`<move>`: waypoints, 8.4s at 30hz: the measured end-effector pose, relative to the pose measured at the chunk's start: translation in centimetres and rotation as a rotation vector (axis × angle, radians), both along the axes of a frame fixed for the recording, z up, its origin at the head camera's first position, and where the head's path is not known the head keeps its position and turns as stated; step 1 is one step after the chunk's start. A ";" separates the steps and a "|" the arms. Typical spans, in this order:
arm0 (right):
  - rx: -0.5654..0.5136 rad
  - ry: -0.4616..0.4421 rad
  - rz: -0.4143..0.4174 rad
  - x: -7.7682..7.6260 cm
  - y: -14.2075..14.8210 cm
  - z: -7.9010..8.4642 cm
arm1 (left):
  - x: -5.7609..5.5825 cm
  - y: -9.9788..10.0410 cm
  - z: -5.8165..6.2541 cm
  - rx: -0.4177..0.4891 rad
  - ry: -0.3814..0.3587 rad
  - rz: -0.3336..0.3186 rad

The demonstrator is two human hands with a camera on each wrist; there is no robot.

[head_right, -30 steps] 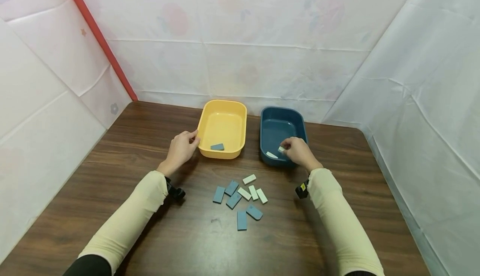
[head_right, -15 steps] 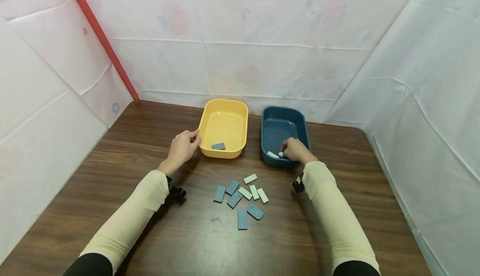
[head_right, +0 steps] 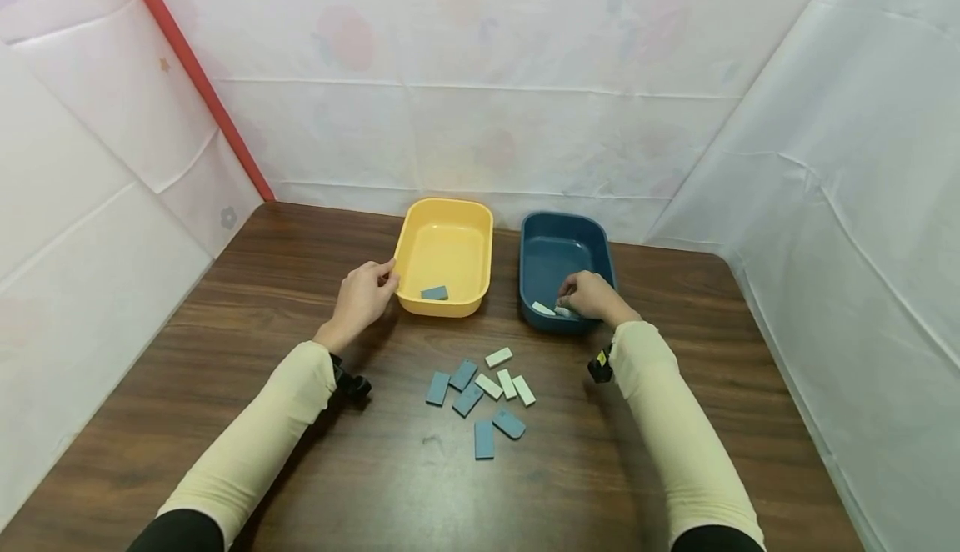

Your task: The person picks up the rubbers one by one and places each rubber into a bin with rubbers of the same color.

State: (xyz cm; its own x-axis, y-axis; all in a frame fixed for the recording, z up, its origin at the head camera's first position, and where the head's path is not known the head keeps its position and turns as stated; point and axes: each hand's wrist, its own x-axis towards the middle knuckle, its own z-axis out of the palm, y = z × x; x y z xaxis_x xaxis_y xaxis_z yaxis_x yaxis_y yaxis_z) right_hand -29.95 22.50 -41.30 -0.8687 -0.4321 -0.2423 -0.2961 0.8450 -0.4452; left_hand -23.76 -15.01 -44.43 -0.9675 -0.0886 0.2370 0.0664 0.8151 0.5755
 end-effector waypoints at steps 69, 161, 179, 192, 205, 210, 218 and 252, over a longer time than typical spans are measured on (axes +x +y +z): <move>-0.231 0.284 -0.517 5.6 5.5 -2.1 | 0.3 -0.4 0.5 0.035 0.156 -0.029; -0.190 0.248 -0.532 6.3 5.6 -2.1 | 8.2 5.3 0.5 -0.476 -0.206 -0.824; -0.191 0.261 -0.534 6.4 5.7 -2.1 | 7.8 4.5 1.1 -0.366 -0.131 -0.787; -0.195 0.251 -0.542 6.5 5.5 -2.1 | 7.5 4.4 1.5 -0.294 -0.042 -0.705; -0.200 0.269 -0.543 6.4 5.5 -2.2 | 6.9 3.9 1.9 -0.165 0.105 -0.590; -0.200 0.264 -0.542 6.4 5.6 -2.5 | 6.5 3.7 2.2 -0.124 0.164 -0.540; -0.188 0.270 -0.553 6.4 5.5 -2.5 | 5.2 3.2 3.0 -0.113 0.167 -0.499; -0.212 0.276 -0.527 6.9 5.1 -2.2 | -1.6 2.6 3.2 -0.118 -0.145 -0.270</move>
State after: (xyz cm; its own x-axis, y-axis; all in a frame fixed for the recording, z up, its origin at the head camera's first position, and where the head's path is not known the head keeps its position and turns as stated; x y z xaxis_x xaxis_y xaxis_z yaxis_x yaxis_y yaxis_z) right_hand -23.04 27.56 -43.53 -0.9963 0.0566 0.0652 0.0077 0.8103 -0.5859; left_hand -25.36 -12.37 -41.18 -0.9767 0.1952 0.0886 0.2132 0.8407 0.4977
